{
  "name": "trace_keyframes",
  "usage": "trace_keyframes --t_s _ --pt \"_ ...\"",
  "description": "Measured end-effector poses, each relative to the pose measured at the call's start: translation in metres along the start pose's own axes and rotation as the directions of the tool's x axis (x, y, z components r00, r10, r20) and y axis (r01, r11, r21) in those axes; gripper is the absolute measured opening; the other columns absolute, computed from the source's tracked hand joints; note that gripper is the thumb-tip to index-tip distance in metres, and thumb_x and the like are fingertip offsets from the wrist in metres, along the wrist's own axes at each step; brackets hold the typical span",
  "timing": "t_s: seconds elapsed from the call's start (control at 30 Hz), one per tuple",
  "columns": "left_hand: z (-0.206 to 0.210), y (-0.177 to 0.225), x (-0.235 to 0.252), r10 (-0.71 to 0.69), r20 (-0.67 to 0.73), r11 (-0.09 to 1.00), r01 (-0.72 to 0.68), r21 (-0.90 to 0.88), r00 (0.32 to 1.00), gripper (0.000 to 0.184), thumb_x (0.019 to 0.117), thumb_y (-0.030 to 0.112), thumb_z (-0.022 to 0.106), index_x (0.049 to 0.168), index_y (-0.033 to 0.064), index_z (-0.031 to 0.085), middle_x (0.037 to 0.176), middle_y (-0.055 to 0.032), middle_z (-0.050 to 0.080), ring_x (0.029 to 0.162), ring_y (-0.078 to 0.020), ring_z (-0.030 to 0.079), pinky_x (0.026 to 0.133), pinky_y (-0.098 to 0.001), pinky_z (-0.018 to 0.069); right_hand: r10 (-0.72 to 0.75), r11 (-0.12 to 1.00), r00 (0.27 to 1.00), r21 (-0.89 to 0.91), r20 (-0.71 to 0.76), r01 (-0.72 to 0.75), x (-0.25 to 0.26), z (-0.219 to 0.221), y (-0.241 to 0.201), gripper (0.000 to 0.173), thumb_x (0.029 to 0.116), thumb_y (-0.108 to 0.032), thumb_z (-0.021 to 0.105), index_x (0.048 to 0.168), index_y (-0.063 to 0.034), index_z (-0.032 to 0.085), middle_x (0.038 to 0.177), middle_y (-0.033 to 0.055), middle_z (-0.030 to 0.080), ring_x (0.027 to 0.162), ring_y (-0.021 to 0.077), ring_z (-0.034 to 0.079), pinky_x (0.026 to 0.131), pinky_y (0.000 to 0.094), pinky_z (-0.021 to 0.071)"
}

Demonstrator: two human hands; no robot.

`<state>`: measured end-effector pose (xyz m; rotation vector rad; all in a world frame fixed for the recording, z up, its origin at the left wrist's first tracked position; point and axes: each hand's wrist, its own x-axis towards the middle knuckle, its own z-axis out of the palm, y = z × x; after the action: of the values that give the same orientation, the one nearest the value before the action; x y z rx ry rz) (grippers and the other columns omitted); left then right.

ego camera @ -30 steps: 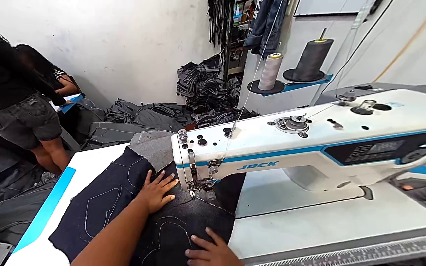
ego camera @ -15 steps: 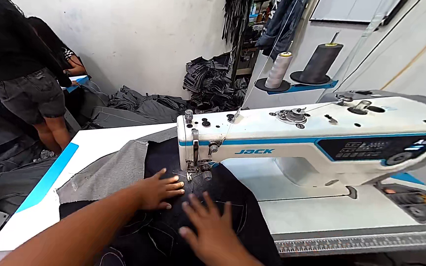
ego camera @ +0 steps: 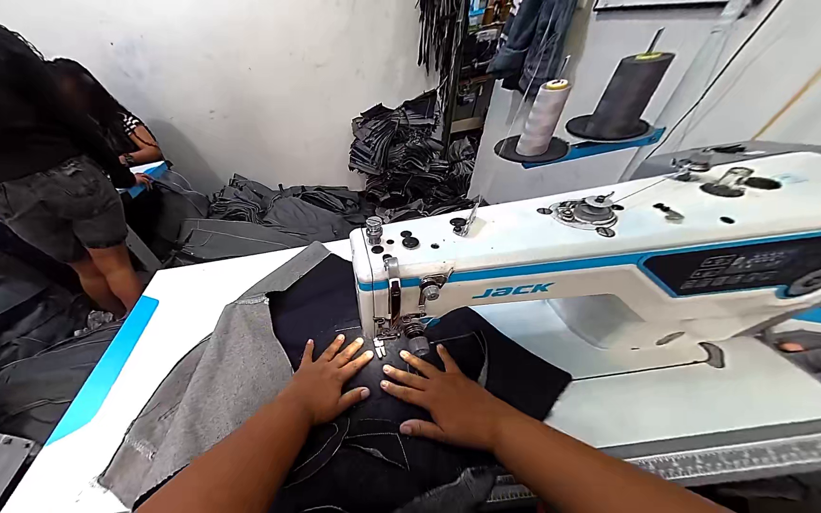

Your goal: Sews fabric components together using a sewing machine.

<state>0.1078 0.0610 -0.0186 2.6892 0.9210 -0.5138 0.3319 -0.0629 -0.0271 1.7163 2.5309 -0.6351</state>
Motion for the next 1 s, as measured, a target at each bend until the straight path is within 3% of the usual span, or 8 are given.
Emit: trace_keyframes --t_s 0.1,0.2,0.43,0.53,0.6,0.67,0.77,1.0 --pt "-0.004 0.005 0.004 -0.072 -0.019 0.997 0.072 -0.011 0.997 0.066 0.1057 0.063 0.026 0.165 0.0353 0.017 0.173 0.0093 0.007 0.16 -0.0222 -0.004 0.121 -0.0689 -0.0045 0.244 0.965 0.961 0.061 0.13 -0.253 0.005 -0.027 -0.041 0.056 0.1096 -0.043 0.04 0.162 -0.0225 0.034 0.172 0.0002 0.023 0.159 0.0391 0.007 0.112 0.083 -0.0022" --pt "-0.006 0.008 0.003 -0.113 -0.019 0.993 0.113 -0.019 0.993 0.066 0.1063 0.061 0.028 0.165 0.0339 0.017 0.173 0.0079 0.008 0.16 -0.0245 -0.003 0.121 -0.0696 -0.0042 0.409 0.878 0.895 0.188 0.181 -0.439 0.007 -0.014 -0.09 0.068 0.1086 -0.057 0.028 0.166 -0.0215 0.017 0.175 0.0016 0.005 0.158 0.0429 -0.009 0.109 0.0857 -0.004" --pt "-0.012 0.029 0.006 -0.286 0.03 0.958 0.287 -0.032 0.958 0.071 0.1054 0.064 0.026 0.166 0.0309 0.011 0.174 0.0044 0.003 0.16 -0.0312 -0.004 0.117 -0.0765 0.0012 0.193 0.956 0.981 0.225 0.01 -0.19 0.0 0.005 -0.036 0.062 0.1091 -0.051 0.034 0.164 -0.024 0.027 0.173 -0.0009 0.016 0.16 0.0382 -0.001 0.114 0.0806 0.0041" --pt "-0.023 0.011 0.003 0.006 0.038 0.993 -0.011 0.113 0.999 0.068 0.109 0.053 0.031 0.165 0.0169 0.019 0.173 -0.0043 0.014 0.16 -0.0321 0.003 0.119 -0.0727 -0.0038 0.266 0.927 0.954 0.234 0.138 -0.292 0.004 -0.019 -0.041 0.059 0.1103 -0.046 0.036 0.164 -0.0259 0.026 0.174 -0.0045 0.011 0.159 0.0373 -0.007 0.111 0.083 -0.0046" --pt "-0.017 -0.025 0.007 0.376 0.04 0.911 -0.378 0.168 0.926 0.066 0.1082 0.047 0.033 0.163 0.0101 0.028 0.171 -0.0087 0.021 0.16 -0.031 0.009 0.123 -0.0675 0.0002 0.408 0.847 0.892 0.283 0.196 -0.45 0.009 -0.025 -0.068 0.063 0.1096 -0.054 0.029 0.165 -0.0239 0.023 0.174 -0.0041 0.007 0.158 0.0406 -0.011 0.108 0.0862 -0.0054" --pt "-0.007 -0.044 0.013 0.514 -0.016 0.853 -0.509 0.115 0.857 0.072 0.1043 0.053 0.031 0.16 0.0077 0.033 0.17 -0.0111 0.025 0.159 -0.0328 0.013 0.123 -0.0659 0.0042 0.483 0.809 0.868 0.319 0.117 -0.494 0.012 -0.01 -0.081 0.067 0.1082 -0.058 0.026 0.166 -0.0245 0.02 0.174 -0.0044 0.006 0.158 0.04 -0.012 0.108 0.085 -0.0088" --pt "-0.001 -0.037 0.009 0.443 -0.066 0.896 -0.441 0.043 0.894 0.077 0.1024 0.059 0.027 0.161 0.0081 0.033 0.17 -0.0098 0.024 0.159 -0.0318 0.012 0.124 -0.0643 0.0038 0.413 0.878 0.907 0.302 -0.085 -0.372 0.005 0.011 -0.064 0.062 0.1078 -0.052 0.035 0.162 -0.0222 0.032 0.172 -0.0023 0.021 0.16 0.0383 -0.001 0.111 0.0827 -0.007" --pt "0.006 0.008 0.0 0.106 -0.112 0.992 -0.113 -0.057 0.988 0.071 0.1065 0.054 0.027 0.164 0.0132 0.022 0.172 -0.0027 0.016 0.16 -0.0258 0.006 0.125 -0.0616 -0.0011 0.133 0.977 0.989 0.175 -0.059 -0.121 0.004 -0.016 0.005 0.054 0.1092 -0.042 0.041 0.16 -0.022 0.039 0.169 -0.0011 0.029 0.16 0.0344 0.006 0.114 0.0799 -0.0083"
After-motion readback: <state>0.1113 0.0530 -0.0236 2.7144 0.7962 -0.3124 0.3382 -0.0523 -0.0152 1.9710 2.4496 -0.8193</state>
